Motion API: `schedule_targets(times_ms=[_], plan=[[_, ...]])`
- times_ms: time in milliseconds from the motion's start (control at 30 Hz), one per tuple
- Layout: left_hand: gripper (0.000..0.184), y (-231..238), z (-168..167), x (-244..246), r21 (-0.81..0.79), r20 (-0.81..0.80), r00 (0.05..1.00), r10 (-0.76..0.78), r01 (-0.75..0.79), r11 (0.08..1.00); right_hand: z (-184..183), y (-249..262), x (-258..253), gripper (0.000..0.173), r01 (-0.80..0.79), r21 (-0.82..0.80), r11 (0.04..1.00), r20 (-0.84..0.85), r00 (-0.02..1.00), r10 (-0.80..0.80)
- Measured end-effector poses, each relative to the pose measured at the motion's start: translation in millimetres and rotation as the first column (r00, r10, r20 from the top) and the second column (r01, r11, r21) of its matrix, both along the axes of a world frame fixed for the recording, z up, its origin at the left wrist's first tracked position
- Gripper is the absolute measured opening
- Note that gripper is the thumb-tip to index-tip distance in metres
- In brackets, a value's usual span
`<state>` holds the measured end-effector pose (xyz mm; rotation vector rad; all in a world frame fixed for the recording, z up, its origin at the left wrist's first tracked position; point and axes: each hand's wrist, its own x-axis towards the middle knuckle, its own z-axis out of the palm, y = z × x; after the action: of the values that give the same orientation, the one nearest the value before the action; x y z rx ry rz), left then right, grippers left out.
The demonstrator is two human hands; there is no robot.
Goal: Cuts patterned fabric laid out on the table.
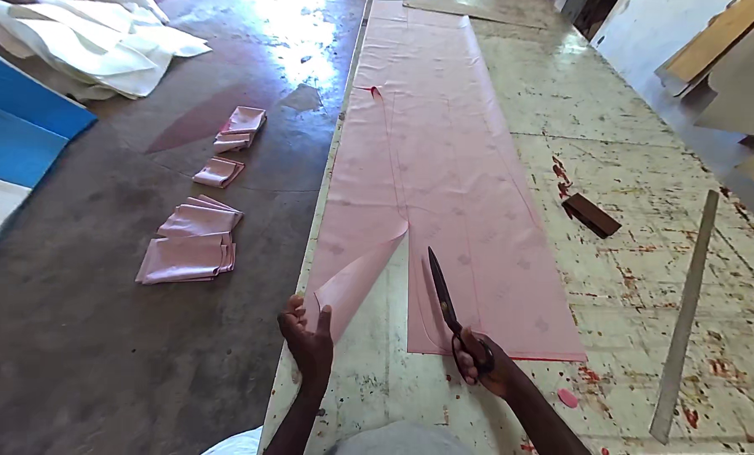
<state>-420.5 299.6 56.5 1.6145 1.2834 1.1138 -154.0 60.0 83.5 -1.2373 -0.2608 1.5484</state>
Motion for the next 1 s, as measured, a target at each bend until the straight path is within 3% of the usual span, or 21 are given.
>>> schedule_targets(times_ms=[67, 167, 267, 400, 533, 600, 800, 1000], plan=[[0.069, -14, 6, 14, 0.132, -0.262, 0.94, -0.22, 0.261, 0.956, 1, -29, -6, 0.062, 0.004, -0.061, 0.998, 0.019, 1.0, -0.003], [0.071, -36, 2, 68, 0.11, -0.589, 0.634, -0.501, 0.677, 0.727, 0, -51, -13, 0.062, 0.011, -0.128, 0.992, 0.014, 1.0, -0.01], [0.09, -47, -15, 106, -0.046, -0.691, 0.429, -0.581, 0.777, 0.628, 0, -59, -20, 0.062, 0.014, -0.137, 0.99, 0.007, 1.0, -0.013], [0.083, -43, -23, 108, -0.081, -0.697, 0.452, -0.557, 0.722, 0.687, 0, -70, -31, 0.068, -0.055, -0.124, 0.991, -0.034, 0.998, 0.051], [0.035, -30, -17, 98, 0.002, -0.625, 0.553, -0.551, 0.707, 0.707, -2, -71, -41, 0.065, -0.133, -0.099, 0.986, -0.099, 0.987, 0.123], [0.02, -24, -17, 95, 0.064, -0.55, 0.631, -0.546, 0.684, 0.726, -4, -63, -43, 0.064, -0.149, -0.088, 0.985, -0.107, 0.984, 0.14], [0.017, -19, -33, 85, 0.199, -0.429, 0.719, -0.547, 0.666, 0.719, -4, -18, -44, 0.06, -0.097, -0.129, 0.987, -0.055, 0.994, 0.091], [0.019, -19, -46, 81, 0.27, -0.38, 0.716, -0.586, 0.692, 0.669, -7, 19, -47, 0.049, -0.02, -0.161, 0.987, -0.002, 1.0, 0.02]])
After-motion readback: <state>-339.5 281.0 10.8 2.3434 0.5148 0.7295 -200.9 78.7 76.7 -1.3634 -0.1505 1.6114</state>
